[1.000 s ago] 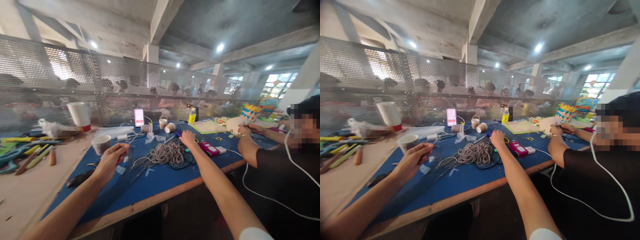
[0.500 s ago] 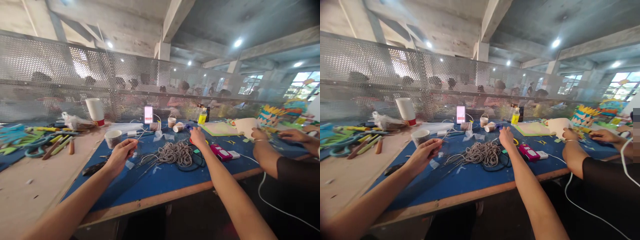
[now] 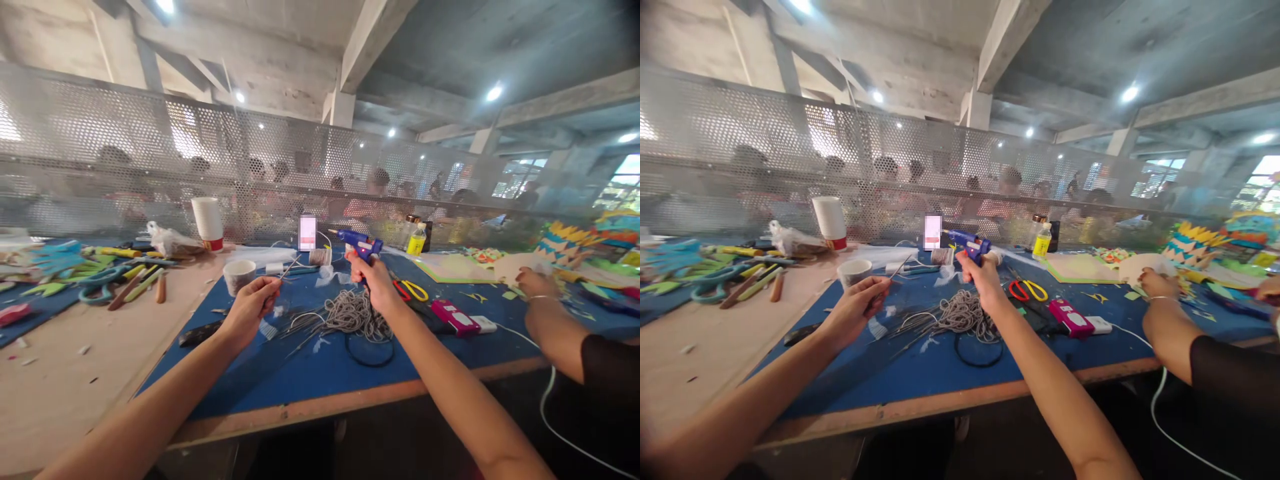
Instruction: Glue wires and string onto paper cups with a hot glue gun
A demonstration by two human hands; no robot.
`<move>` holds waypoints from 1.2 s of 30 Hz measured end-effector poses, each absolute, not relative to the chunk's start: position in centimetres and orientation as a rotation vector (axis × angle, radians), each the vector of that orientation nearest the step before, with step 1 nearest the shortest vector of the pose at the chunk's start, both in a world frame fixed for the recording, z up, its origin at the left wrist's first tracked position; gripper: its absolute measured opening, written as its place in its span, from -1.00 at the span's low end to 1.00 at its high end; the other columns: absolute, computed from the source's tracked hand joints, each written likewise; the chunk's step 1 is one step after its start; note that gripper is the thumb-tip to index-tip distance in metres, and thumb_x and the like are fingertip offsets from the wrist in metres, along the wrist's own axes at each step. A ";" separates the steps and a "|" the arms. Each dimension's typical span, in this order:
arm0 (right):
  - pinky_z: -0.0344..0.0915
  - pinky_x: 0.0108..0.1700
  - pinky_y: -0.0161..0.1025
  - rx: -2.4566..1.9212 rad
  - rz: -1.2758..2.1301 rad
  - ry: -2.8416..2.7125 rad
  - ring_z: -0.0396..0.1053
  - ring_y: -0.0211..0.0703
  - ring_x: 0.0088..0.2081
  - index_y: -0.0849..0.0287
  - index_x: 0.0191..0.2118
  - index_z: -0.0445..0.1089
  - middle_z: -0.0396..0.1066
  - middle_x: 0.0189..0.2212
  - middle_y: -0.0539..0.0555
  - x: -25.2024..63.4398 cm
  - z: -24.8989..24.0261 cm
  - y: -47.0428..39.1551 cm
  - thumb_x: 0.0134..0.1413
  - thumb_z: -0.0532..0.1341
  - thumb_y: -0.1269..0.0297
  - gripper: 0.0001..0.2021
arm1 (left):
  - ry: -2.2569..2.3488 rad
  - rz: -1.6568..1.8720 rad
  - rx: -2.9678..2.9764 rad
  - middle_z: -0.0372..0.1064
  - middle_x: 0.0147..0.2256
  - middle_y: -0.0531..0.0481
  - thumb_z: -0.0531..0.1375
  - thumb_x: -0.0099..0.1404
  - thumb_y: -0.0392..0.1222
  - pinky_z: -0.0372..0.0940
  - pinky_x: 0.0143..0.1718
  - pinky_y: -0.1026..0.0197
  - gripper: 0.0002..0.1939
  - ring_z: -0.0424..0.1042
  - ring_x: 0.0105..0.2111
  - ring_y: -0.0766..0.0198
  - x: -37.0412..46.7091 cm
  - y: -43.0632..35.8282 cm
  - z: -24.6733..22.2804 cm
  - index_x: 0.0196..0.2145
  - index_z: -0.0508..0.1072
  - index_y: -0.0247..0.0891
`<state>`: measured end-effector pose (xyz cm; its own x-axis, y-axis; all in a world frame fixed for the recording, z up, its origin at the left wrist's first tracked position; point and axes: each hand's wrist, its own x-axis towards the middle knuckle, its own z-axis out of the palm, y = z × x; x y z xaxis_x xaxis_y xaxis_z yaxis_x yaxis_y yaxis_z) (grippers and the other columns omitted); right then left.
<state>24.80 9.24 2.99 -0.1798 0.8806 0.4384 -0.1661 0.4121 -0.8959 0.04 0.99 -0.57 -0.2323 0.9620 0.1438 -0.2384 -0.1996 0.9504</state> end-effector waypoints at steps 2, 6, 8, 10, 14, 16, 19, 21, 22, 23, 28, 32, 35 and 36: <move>0.17 -0.49 -0.33 -0.684 1.004 -1.552 0.14 -0.33 -0.59 0.16 -0.28 0.42 0.21 -0.62 -0.11 23.4 2.5 7.9 0.07 0.27 -0.06 -0.65 | 1.070 1.623 1.003 0.22 -0.57 0.15 0.41 -0.01 -0.06 -0.15 -0.67 0.37 -0.67 0.03 -0.66 0.50 0.0 1.0 -0.5 -0.41 0.43 -0.30; 0.29 -0.37 -0.26 -0.807 0.839 -1.793 0.35 -0.21 -0.48 0.10 -0.26 0.51 0.41 -0.53 -0.03 22.2 1.0 5.9 0.10 0.26 -0.06 -0.68 | 1.064 1.631 1.000 0.21 -0.57 0.15 0.41 0.00 -0.07 -0.15 -0.67 0.39 -0.68 0.03 -0.65 0.51 0.0 0.9 -0.3 -0.42 0.42 -0.30; 0.35 -0.24 -0.22 -0.817 0.753 -1.863 0.45 -0.12 -0.34 0.06 -0.22 0.53 0.51 -0.39 0.00 22.1 0.4 5.2 0.11 0.26 -0.05 -0.69 | 1.052 1.640 1.012 0.20 -0.56 0.15 0.40 0.01 -0.08 -0.13 -0.66 0.39 -0.70 0.03 -0.65 0.51 0.0 0.9 -0.3 -0.43 0.42 -0.30; 0.37 -0.16 -0.20 -0.780 0.709 -1.924 0.48 -0.07 -0.24 0.05 -0.21 0.54 0.54 -0.31 0.01 22.0 -0.1 4.9 0.13 0.25 -0.04 -0.71 | 1.041 1.648 1.018 0.20 -0.56 0.15 0.40 0.02 -0.09 -0.13 -0.66 0.39 -0.71 0.02 -0.64 0.51 0.1 0.9 -0.2 -0.44 0.42 -0.31; 0.37 -0.11 -0.20 -0.725 0.687 -2.009 0.48 -0.07 -0.21 0.07 -0.22 0.51 0.54 -0.26 0.02 21.8 -0.8 4.8 0.16 0.25 -0.02 -0.72 | 1.048 1.646 1.004 0.20 -0.55 0.15 0.40 0.03 -0.10 -0.17 -0.66 0.39 -0.71 0.00 -0.64 0.51 0.3 0.8 -0.1 -0.44 0.41 -0.31; 0.37 -0.11 -0.18 -0.735 0.653 -2.022 0.48 -0.07 -0.23 0.06 -0.23 0.51 0.52 -0.27 0.03 21.7 -0.9 4.9 0.16 0.25 -0.02 -0.73 | 1.050 1.644 0.999 0.19 -0.55 0.14 0.40 0.03 -0.10 -0.17 -0.66 0.38 -0.71 0.01 -0.64 0.51 0.3 0.8 0.0 -0.44 0.41 -0.31; 0.36 -0.12 -0.18 -0.734 0.582 -2.046 0.46 -0.07 -0.24 0.04 -0.25 0.50 0.49 -0.28 0.04 21.7 -0.9 4.9 0.17 0.24 -0.01 -0.75 | 1.051 1.643 1.010 0.19 -0.55 0.14 0.39 0.03 -0.11 -0.16 -0.65 0.37 -0.72 0.01 -0.64 0.51 0.4 0.7 0.0 -0.44 0.41 -0.31; 0.35 -0.14 -0.19 -0.730 0.542 -2.068 0.44 -0.08 -0.25 0.05 -0.25 0.48 0.47 -0.29 0.04 21.8 -0.8 4.9 0.17 0.24 -0.02 -0.75 | 1.055 1.639 1.017 0.18 -0.56 0.15 0.39 0.03 -0.11 -0.16 -0.65 0.36 -0.73 0.00 -0.64 0.51 0.4 0.6 0.1 -0.44 0.41 -0.31; 0.34 -0.15 -0.20 -0.728 0.528 -2.081 0.43 -0.09 -0.26 0.05 -0.25 0.46 0.46 -0.31 0.04 21.8 -0.7 4.9 0.18 0.23 -0.03 -0.74 | 1.057 1.638 1.018 0.17 -0.56 0.15 0.38 0.04 -0.11 -0.17 -0.65 0.36 -0.73 -0.01 -0.65 0.51 0.5 0.6 0.1 -0.44 0.41 -0.31; 0.34 -0.16 -0.21 -0.725 0.514 -2.093 0.42 -0.10 -0.27 0.06 -0.26 0.44 0.44 -0.32 0.03 21.8 -0.7 4.8 0.18 0.22 -0.04 -0.73 | 1.059 1.636 1.014 0.17 -0.56 0.15 0.38 0.04 -0.11 -0.17 -0.65 0.35 -0.73 -0.01 -0.65 0.51 0.5 0.7 0.1 -0.44 0.41 -0.31; 0.30 -0.23 -0.25 -0.695 0.431 -2.105 0.36 -0.17 -0.35 0.10 -0.31 0.37 0.38 -0.36 0.00 21.7 -0.9 5.0 0.20 0.21 -0.05 -0.70 | 1.053 1.630 0.995 0.19 -0.55 0.14 0.38 0.06 -0.14 -0.15 -0.64 0.38 -0.74 0.00 -0.63 0.52 0.4 0.9 -0.1 -0.41 0.42 -0.32; 0.27 -0.26 -0.26 -0.668 0.341 -2.115 0.33 -0.19 -0.37 0.11 -0.36 0.34 0.35 -0.39 0.00 21.5 -1.1 5.2 0.20 0.22 -0.04 -0.69 | 1.042 1.631 1.009 0.18 -0.55 0.14 0.38 0.08 -0.14 -0.14 -0.63 0.40 -0.75 0.01 -0.62 0.51 0.3 0.9 -0.4 -0.40 0.42 -0.33; 0.25 -0.28 -0.27 -0.662 0.279 -2.140 0.32 -0.19 -0.36 0.11 -0.39 0.33 0.32 -0.40 0.00 21.5 -1.2 5.3 0.22 0.21 -0.03 -0.68 | 1.043 1.631 1.014 0.18 -0.55 0.15 0.37 0.10 -0.13 -0.13 -0.63 0.40 -0.75 0.00 -0.62 0.51 0.3 0.9 -0.4 -0.40 0.42 -0.33; 0.24 -0.29 -0.27 -0.663 0.271 -2.144 0.31 -0.20 -0.36 0.11 -0.39 0.33 0.31 -0.40 0.00 21.5 -1.2 5.3 0.22 0.21 -0.02 -0.69 | 1.044 1.630 1.015 0.18 -0.55 0.15 0.37 0.10 -0.13 -0.13 -0.63 0.40 -0.75 0.00 -0.62 0.51 0.3 0.8 -0.4 -0.40 0.42 -0.33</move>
<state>21.48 5.30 -1.24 -0.4957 0.5476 0.6741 0.3624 0.8358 -0.4125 0.34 0.85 -0.36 -0.2368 0.9589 0.1562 -0.2595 -0.2173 0.9410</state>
